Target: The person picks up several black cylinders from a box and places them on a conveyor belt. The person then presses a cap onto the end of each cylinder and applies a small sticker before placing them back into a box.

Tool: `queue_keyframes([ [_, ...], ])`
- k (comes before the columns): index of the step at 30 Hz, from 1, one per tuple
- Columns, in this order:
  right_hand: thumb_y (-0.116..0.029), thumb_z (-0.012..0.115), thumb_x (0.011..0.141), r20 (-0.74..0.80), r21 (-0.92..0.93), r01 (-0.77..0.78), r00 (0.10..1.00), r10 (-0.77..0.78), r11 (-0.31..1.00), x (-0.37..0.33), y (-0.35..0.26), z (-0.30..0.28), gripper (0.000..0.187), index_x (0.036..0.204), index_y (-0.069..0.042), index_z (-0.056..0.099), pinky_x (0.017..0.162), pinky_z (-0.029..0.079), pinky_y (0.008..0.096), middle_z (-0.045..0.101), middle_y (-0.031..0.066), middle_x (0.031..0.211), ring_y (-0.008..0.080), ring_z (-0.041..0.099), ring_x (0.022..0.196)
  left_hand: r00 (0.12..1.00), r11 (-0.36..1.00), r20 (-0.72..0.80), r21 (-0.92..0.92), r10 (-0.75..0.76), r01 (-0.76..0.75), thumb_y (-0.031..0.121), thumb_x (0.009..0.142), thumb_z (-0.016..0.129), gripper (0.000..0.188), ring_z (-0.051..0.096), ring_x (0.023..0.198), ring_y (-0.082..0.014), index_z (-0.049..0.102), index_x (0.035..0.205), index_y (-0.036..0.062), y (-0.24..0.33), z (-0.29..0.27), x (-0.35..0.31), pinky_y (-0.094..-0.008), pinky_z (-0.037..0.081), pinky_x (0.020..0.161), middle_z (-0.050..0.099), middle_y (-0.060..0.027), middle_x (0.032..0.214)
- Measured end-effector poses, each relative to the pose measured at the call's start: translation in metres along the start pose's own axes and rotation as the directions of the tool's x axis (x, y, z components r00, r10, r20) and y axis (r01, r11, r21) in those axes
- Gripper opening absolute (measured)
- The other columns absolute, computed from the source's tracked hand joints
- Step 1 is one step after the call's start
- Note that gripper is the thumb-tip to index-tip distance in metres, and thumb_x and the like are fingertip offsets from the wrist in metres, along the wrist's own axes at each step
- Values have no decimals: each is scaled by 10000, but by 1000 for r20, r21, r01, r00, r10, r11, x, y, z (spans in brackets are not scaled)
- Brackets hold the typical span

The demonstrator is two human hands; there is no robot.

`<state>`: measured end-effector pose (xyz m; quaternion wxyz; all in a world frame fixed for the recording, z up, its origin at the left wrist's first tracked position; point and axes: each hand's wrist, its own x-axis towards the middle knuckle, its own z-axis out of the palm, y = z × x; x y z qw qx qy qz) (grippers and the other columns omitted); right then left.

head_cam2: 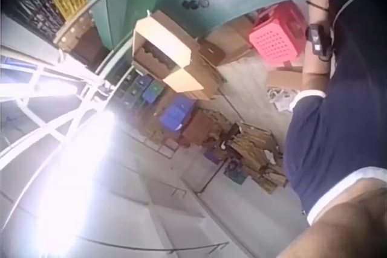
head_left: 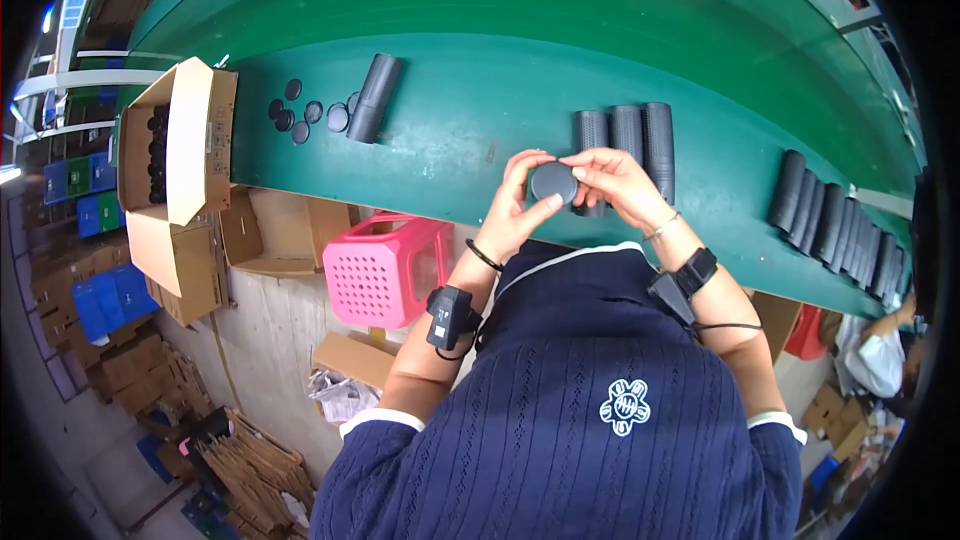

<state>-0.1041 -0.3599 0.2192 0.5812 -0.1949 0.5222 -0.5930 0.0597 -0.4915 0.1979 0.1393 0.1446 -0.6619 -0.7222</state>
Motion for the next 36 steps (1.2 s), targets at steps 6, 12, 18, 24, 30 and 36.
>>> queue_keyframes([
  [6,-161,611,921,32,13,16,999,-16,1000,14,-11,11,209,1092,-43,586,562,491,179,631,4,790,59,616,652,986,943,-26,-296,-165,150,172,877,630,560,459,1193,-186,384,1360,33,4,5,1,-320,366,1014,469,-80,1271],
  [12,-161,628,912,51,5,-24,998,24,1000,12,-4,18,206,1078,-50,575,530,491,167,613,-6,761,61,608,593,993,984,-36,-143,-109,103,162,834,682,596,486,1120,-186,335,1305,49,5,3,4,-321,423,936,489,-118,1200],
  [18,-163,625,913,31,45,-53,998,52,998,13,-10,11,225,1091,-37,569,546,530,191,621,6,778,86,651,633,990,982,-144,190,5,23,198,793,740,653,529,1082,-225,350,1292,38,-4,8,4,-357,444,921,522,-128,1176],
  [24,-186,589,942,37,-1,-31,999,31,1000,9,-10,10,223,1110,-38,582,442,394,141,675,31,860,72,654,644,997,959,-49,280,61,-45,209,707,819,722,535,1124,-235,422,1282,31,9,2,1,-359,426,957,542,-130,1183],
  [30,-170,772,767,109,-643,257,963,-245,721,12,-13,12,558,1275,-95,554,656,487,261,613,17,895,119,604,921,997,964,-24,257,72,-64,203,700,805,708,536,1155,-299,438,1277,21,-7,-13,3,-385,421,978,541,-161,1220],
  [36,-136,743,769,71,-776,287,925,-374,562,-2,-18,44,561,1287,-82,536,802,518,335,560,74,1104,211,568,1040,995,914,-28,399,98,-79,159,768,762,667,524,1169,-211,418,1318,2,3,-15,5,-350,428,986,531,-115,1247],
])
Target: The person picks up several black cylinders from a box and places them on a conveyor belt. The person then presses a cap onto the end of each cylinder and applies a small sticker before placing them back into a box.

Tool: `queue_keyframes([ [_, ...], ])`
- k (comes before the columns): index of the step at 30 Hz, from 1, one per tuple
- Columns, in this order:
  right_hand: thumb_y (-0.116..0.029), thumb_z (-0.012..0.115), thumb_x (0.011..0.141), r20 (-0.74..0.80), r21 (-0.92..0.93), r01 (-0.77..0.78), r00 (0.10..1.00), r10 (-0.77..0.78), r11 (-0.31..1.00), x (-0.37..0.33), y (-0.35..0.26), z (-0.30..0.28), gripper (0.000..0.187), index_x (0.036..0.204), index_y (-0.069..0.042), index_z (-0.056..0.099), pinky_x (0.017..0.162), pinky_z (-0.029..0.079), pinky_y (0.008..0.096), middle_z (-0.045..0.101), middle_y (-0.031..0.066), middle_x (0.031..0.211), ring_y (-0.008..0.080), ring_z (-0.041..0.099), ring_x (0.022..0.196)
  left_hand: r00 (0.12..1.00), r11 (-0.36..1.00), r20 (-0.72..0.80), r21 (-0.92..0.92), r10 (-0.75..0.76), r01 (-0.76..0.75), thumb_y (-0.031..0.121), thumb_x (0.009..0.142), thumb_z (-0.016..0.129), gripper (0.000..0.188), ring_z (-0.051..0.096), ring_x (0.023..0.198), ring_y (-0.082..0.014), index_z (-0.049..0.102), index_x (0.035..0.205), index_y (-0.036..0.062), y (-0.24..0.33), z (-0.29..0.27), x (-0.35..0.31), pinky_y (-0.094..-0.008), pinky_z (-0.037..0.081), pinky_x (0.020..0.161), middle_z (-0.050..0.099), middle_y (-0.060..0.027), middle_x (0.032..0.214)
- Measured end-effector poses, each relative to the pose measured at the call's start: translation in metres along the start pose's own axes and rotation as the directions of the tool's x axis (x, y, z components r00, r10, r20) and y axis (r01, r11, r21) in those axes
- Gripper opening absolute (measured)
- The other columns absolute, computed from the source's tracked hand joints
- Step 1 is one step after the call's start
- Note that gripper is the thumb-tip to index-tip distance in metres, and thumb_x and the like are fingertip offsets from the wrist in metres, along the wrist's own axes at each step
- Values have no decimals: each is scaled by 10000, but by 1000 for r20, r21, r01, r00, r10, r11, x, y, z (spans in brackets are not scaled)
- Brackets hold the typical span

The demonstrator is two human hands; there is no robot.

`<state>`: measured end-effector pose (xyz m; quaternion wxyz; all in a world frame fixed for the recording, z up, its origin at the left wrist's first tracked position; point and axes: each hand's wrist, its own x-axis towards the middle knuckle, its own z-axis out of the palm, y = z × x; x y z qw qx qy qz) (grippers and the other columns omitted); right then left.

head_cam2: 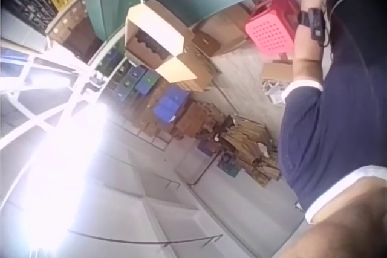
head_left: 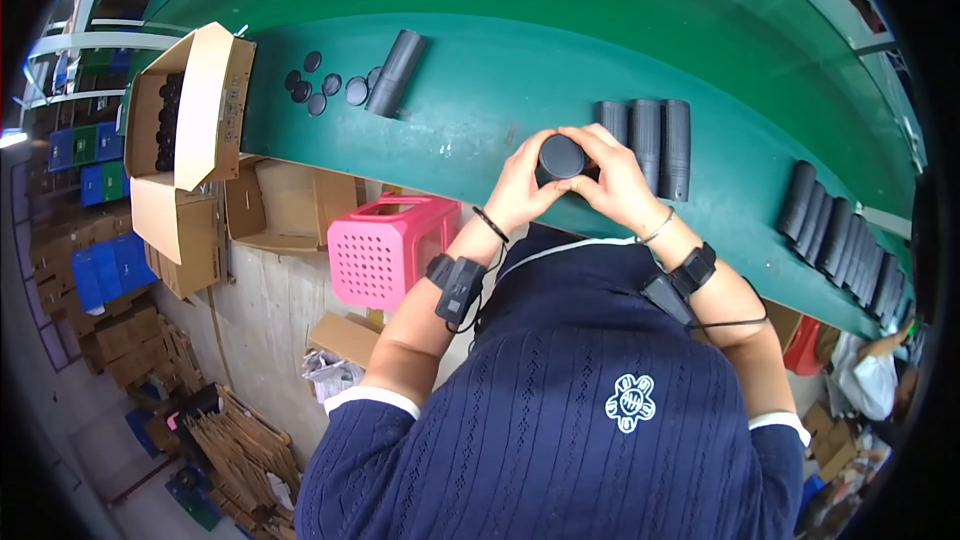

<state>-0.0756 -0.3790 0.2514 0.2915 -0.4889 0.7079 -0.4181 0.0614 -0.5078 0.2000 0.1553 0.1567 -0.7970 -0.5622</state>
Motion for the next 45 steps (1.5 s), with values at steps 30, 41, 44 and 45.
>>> queue_keyframes([
  [30,-302,766,738,-443,295,-354,773,455,888,-81,74,-101,791,1314,22,331,830,474,344,571,158,1061,225,571,970,884,883,-16,-49,-468,467,518,866,613,832,271,1361,-353,266,1448,35,-2,63,70,-463,287,1084,297,-259,1447],
  [41,-326,796,703,-887,-316,-944,330,324,96,-178,189,-183,858,1416,-174,343,848,453,461,482,161,1171,348,505,1038,881,856,342,-287,-326,429,33,748,738,692,567,1075,-215,389,1343,-28,-13,83,71,-366,468,936,587,-108,1157],
  [44,-296,707,829,-702,-293,-560,676,223,775,-153,186,-158,500,1271,-116,556,790,482,370,597,94,996,234,575,906,925,946,366,-253,-100,203,4,734,707,719,464,1192,-177,352,1358,37,20,67,44,-345,365,1030,488,-80,1265],
  [45,-273,658,876,-468,111,-407,783,409,907,-130,152,-139,394,1227,-104,596,743,486,324,614,59,935,178,583,838,920,956,379,-217,-101,195,1,728,688,716,460,1187,-175,333,1347,51,35,63,38,-344,342,1041,479,-76,1245],
])
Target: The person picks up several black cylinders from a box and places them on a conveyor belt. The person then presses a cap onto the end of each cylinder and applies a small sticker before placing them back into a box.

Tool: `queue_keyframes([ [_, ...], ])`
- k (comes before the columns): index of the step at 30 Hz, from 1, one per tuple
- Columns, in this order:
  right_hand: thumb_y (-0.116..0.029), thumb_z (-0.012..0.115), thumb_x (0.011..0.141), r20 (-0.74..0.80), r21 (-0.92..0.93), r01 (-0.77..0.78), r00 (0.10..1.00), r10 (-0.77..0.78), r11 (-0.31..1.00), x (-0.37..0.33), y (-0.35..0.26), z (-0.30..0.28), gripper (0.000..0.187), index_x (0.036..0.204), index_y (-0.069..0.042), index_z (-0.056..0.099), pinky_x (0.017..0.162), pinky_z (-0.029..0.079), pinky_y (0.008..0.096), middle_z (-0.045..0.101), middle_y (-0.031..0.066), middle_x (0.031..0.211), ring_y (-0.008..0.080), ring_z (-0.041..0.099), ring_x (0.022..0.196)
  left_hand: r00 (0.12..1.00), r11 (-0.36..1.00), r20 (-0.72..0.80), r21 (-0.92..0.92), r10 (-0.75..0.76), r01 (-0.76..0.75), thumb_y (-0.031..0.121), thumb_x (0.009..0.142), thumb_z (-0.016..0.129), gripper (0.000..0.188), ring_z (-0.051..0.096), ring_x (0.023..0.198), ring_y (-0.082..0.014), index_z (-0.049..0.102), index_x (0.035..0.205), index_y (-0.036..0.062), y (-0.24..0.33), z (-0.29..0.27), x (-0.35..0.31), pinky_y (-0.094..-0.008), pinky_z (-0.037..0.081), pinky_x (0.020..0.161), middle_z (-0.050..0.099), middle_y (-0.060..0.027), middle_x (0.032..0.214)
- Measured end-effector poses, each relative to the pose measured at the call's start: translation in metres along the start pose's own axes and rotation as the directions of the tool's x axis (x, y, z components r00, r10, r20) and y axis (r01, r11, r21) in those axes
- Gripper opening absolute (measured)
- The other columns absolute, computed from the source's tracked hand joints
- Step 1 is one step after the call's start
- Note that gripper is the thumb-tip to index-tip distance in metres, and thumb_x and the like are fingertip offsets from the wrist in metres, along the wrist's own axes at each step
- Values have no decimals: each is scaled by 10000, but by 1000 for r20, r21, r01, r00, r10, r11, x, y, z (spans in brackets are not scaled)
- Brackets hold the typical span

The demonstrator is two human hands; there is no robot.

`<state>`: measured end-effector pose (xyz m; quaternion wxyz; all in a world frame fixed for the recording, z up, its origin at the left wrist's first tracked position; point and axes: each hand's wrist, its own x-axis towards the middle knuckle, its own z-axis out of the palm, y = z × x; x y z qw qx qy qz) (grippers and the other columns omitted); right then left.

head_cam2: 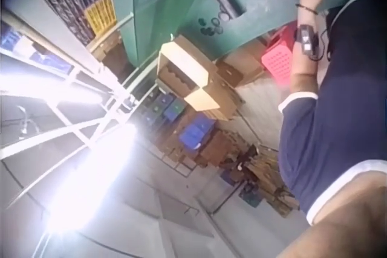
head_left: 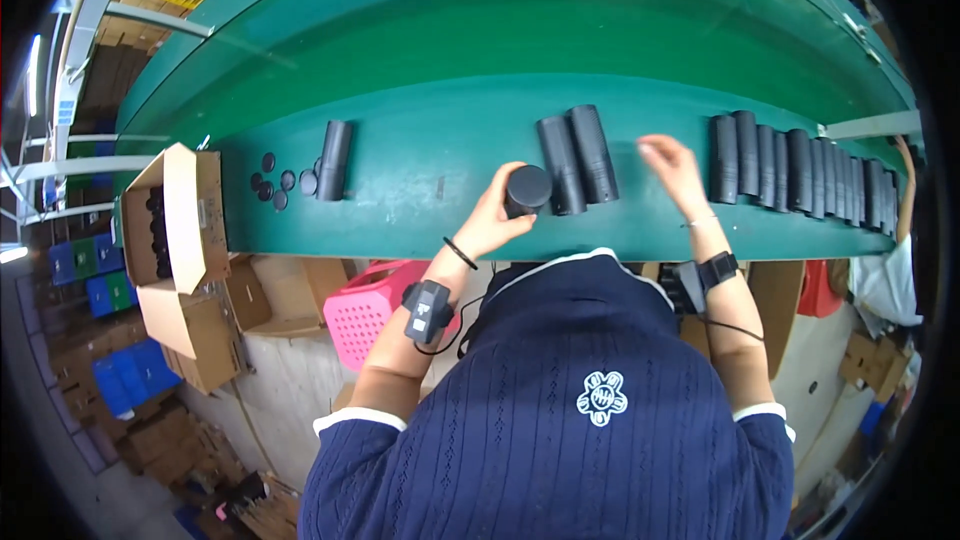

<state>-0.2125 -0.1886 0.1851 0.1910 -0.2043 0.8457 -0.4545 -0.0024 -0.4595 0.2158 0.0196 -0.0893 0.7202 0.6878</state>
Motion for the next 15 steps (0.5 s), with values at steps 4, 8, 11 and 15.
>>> queue_keyframes([
  [4,-195,572,953,569,533,-229,809,-145,815,-23,-98,83,305,1237,-92,611,631,468,208,626,-11,868,55,568,710,995,992,-11,82,100,-99,72,739,696,697,426,1234,-218,333,1334,56,-25,7,-12,-354,317,1057,466,-111,1249],
  [8,-156,606,926,619,564,-281,766,-173,777,-23,-102,103,280,1190,-75,646,620,464,203,610,-5,864,51,551,689,987,992,-108,43,121,-117,200,727,754,713,423,1205,-315,374,1306,33,-31,12,-22,-418,332,1040,447,-169,1214],
  [11,-135,616,910,608,550,-264,777,-163,793,-26,-107,103,257,1150,-57,668,596,453,207,583,1,875,56,541,677,980,992,-155,-4,126,-128,186,740,746,671,436,1187,-311,398,1291,28,-34,23,-22,-415,337,1036,451,-173,1208],
  [15,-139,605,915,517,526,-137,835,-188,839,-21,-108,103,251,1141,-54,672,583,431,211,546,-2,847,71,521,666,970,981,-227,-149,91,-126,133,778,731,603,470,1148,-240,416,1281,23,-41,26,-13,-360,385,998,484,-133,1191],
])
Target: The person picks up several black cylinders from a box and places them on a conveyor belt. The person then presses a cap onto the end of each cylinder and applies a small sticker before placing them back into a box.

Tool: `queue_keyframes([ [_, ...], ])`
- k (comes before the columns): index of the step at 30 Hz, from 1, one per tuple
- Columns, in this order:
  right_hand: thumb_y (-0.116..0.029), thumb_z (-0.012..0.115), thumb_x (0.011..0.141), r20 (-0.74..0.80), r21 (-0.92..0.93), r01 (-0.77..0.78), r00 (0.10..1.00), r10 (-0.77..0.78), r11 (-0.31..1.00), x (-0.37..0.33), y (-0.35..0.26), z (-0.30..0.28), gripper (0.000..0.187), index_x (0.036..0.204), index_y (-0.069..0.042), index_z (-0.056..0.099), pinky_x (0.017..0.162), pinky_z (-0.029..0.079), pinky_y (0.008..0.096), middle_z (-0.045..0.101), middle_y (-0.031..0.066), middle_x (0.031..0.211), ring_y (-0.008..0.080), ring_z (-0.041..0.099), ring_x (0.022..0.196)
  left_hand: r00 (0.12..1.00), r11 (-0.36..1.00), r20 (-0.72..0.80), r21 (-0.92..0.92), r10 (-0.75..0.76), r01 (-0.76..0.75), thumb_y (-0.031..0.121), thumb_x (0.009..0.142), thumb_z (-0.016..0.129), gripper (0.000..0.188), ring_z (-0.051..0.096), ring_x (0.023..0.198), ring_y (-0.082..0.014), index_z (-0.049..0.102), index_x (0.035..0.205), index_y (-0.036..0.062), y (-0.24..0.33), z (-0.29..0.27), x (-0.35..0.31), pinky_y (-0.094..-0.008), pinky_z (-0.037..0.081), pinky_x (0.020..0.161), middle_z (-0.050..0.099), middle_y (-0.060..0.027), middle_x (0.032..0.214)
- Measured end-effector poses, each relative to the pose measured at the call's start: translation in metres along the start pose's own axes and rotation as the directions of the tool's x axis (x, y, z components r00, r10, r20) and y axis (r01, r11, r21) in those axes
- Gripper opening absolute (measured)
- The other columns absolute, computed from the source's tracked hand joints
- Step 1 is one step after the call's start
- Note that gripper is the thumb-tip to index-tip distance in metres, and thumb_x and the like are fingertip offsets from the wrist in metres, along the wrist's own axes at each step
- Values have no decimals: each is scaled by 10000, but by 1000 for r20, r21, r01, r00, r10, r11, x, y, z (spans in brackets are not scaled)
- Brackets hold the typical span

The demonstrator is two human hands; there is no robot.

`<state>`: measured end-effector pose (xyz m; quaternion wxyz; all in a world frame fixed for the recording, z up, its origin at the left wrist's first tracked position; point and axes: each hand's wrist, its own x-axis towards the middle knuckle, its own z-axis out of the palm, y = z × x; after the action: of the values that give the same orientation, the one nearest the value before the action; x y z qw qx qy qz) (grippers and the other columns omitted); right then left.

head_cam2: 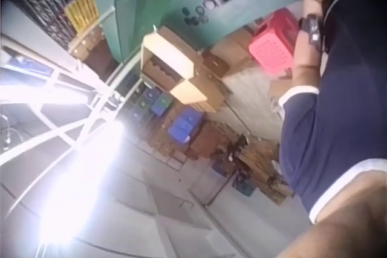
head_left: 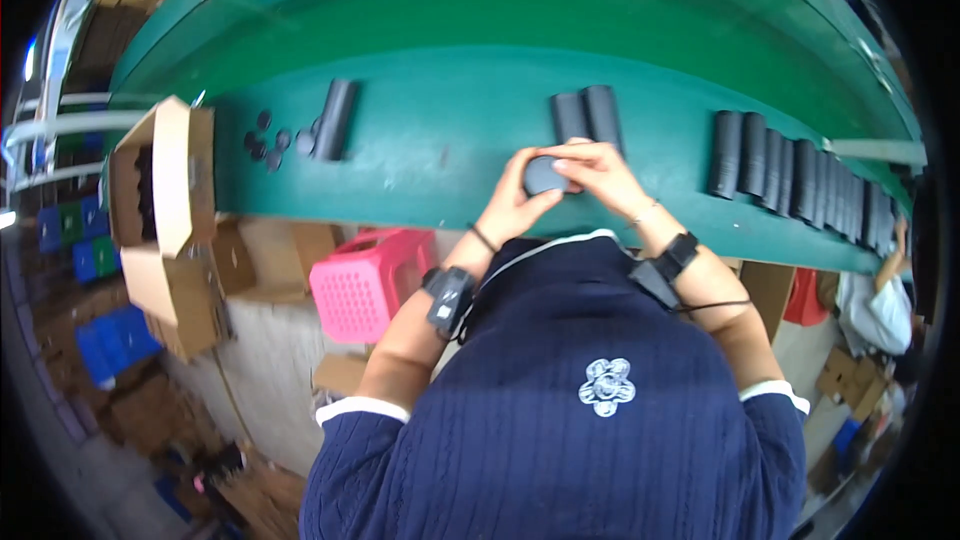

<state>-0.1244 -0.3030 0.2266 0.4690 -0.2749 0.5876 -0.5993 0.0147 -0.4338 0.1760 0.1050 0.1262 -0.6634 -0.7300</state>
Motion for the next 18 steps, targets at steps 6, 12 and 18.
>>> queue_keyframes([
  [6,-71,757,714,68,-223,180,983,-169,958,-21,-3,-7,1008,1514,-124,146,1069,336,348,463,129,1315,228,434,1240,989,821,13,-555,-150,132,427,971,485,515,462,1212,-236,436,1323,55,37,16,29,-394,346,1044,514,-88,1276],
  [12,-235,774,673,-704,-571,-331,668,-240,752,-90,-10,-133,659,1202,6,464,875,453,398,526,212,1138,287,527,1086,927,815,-291,460,-237,353,498,834,659,856,326,1278,-415,293,1398,-31,-10,33,89,-426,306,1065,319,-310,1356],
  [18,-260,795,669,-852,-412,-873,267,-451,261,-195,22,-283,754,1298,-26,452,880,453,462,519,211,1112,402,509,1053,943,789,-326,563,-60,245,411,705,810,976,563,1074,-411,281,1349,-99,-57,41,108,-424,448,942,549,-307,1166],
])
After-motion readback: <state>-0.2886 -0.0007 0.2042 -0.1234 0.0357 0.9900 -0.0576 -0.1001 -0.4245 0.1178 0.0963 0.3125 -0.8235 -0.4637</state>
